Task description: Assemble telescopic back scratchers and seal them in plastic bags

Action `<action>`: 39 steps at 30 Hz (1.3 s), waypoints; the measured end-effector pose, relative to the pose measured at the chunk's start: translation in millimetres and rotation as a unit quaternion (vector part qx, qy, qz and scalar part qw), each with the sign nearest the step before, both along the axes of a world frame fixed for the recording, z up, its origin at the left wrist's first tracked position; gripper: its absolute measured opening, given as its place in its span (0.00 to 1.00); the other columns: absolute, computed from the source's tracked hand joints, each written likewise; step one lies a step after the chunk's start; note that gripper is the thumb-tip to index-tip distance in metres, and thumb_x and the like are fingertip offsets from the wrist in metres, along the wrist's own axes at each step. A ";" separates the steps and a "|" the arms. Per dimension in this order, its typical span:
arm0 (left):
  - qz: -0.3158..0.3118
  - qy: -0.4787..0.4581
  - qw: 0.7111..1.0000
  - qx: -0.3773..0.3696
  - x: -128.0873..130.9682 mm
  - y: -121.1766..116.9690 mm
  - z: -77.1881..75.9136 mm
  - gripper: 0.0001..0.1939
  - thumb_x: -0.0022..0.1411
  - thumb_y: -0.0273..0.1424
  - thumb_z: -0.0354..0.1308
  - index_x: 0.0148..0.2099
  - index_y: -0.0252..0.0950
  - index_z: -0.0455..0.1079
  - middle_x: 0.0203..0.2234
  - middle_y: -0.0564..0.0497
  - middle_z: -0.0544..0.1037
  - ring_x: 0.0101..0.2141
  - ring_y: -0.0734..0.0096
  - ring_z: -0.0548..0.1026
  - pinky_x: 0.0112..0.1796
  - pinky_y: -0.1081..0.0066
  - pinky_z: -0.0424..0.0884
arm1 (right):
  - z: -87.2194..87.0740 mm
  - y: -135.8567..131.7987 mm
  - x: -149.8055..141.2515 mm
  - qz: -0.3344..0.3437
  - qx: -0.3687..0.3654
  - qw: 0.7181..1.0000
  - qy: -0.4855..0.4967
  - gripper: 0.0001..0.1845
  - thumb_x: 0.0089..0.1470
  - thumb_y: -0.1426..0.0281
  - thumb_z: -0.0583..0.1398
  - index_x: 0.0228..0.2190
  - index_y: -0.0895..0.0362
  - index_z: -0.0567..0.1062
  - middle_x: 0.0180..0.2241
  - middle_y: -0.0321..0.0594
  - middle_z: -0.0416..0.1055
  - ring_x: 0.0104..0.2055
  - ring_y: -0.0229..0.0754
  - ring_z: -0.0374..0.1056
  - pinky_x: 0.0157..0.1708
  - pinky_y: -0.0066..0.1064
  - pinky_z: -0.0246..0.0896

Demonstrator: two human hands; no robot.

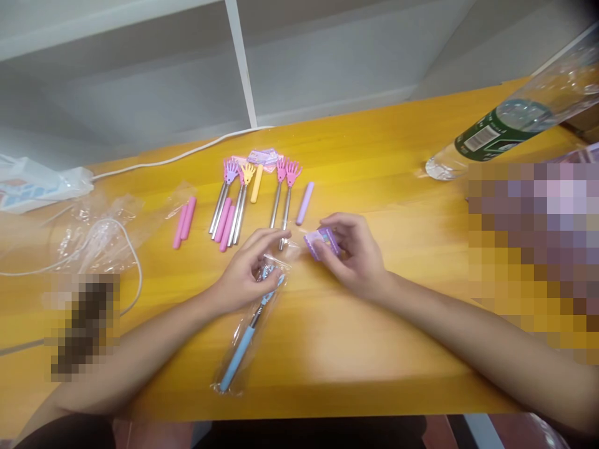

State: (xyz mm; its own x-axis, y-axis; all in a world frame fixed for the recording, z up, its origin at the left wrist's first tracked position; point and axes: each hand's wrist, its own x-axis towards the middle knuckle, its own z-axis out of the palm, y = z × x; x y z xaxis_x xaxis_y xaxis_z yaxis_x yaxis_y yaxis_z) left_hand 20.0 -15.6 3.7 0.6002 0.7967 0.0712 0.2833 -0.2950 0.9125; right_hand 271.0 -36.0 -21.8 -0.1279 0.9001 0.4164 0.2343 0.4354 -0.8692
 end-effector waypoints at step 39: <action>-0.043 -0.117 0.985 -0.120 -3.7 1.5 -10.0 0.38 0.69 0.36 0.66 0.76 0.48 0.59 0.71 0.42 0.62 0.61 0.51 0.72 0.57 0.60 0.72 | 7.5 10.7 4.6 0.033 0.042 0.995 -0.085 0.25 0.66 0.75 0.61 0.62 0.51 0.69 0.36 0.36 0.74 0.32 0.39 0.71 0.33 0.30 0.70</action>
State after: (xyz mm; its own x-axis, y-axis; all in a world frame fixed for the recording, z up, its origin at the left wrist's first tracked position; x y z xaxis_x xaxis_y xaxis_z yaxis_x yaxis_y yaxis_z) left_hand 16.3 -14.1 -6.2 0.6551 0.7549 0.0313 0.0402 -0.0762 0.9963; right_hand 275.6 -25.3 -14.2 -0.2602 0.8507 0.4567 0.3429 0.5236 -0.7799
